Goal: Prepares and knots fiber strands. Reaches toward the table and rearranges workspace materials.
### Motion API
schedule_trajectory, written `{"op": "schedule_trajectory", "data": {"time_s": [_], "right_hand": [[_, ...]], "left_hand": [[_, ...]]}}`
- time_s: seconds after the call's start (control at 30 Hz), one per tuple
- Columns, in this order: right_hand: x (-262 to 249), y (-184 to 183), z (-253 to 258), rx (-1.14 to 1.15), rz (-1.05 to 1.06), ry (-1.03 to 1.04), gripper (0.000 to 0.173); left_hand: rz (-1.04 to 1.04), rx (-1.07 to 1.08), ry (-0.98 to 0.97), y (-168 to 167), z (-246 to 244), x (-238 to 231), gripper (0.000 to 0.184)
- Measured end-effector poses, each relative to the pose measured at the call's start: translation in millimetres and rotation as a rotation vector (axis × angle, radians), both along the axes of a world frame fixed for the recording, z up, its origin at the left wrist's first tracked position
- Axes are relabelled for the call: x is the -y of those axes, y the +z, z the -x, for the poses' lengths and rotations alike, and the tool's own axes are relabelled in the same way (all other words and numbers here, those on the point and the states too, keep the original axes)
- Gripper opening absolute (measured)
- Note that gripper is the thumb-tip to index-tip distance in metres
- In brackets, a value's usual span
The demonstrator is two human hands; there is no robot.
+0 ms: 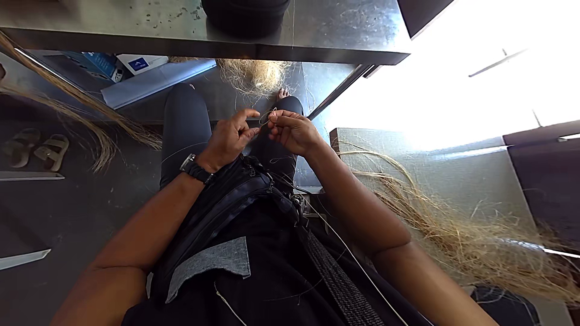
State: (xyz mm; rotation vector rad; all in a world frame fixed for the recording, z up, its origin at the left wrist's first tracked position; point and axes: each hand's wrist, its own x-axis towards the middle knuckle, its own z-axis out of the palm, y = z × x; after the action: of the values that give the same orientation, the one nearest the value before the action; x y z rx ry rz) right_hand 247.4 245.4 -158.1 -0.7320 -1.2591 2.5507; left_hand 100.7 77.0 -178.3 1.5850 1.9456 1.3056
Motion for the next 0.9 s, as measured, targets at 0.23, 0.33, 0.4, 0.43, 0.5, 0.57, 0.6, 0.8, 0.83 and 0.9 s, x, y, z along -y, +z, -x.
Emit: {"op": "schedule_trajectory", "data": {"time_s": [0.23, 0.33, 0.4, 0.43, 0.5, 0.57, 0.6, 0.8, 0.83, 0.9], "right_hand": [[-4, 1, -1, 0.01, 0.007, -0.011, 0.014], [-5, 1, 0, -0.002, 0.011, -0.017, 0.013], [-7, -1, -1, -0.011, 0.003, -0.011, 0.013], [-7, -2, -1, -0.009, 0.0, -0.009, 0.012], [-7, -2, 0, -0.004, 0.003, -0.008, 0.012], [-8, -1, 0, -0.004, 0.007, -0.011, 0.013], [-8, -1, -1, -0.005, 0.006, -0.013, 0.013], [-10, -3, -2, -0.044, 0.001, -0.004, 0.014], [-11, -3, -2, -0.057, 0.001, -0.001, 0.014], [-12, -3, -2, -0.076, 0.011, -0.009, 0.014]], "left_hand": [[0.099, -0.052, -0.022, -6, 14, 9, 0.019], [0.137, -0.038, -0.054, -6, 22, 12, 0.017], [0.157, -0.015, -0.078, -5, 27, 16, 0.017], [0.167, 0.003, -0.092, -4, 28, 18, 0.017], [0.191, 0.039, -0.135, 0, 32, 21, 0.016], [0.223, 0.072, -0.202, 4, 34, 24, 0.016], [0.233, 0.084, -0.229, 5, 35, 25, 0.015], [0.285, 0.105, -0.283, 7, 37, 26, 0.014], [0.289, 0.104, -0.289, 8, 38, 26, 0.014], [0.299, 0.124, -0.305, 9, 41, 28, 0.014]]}}
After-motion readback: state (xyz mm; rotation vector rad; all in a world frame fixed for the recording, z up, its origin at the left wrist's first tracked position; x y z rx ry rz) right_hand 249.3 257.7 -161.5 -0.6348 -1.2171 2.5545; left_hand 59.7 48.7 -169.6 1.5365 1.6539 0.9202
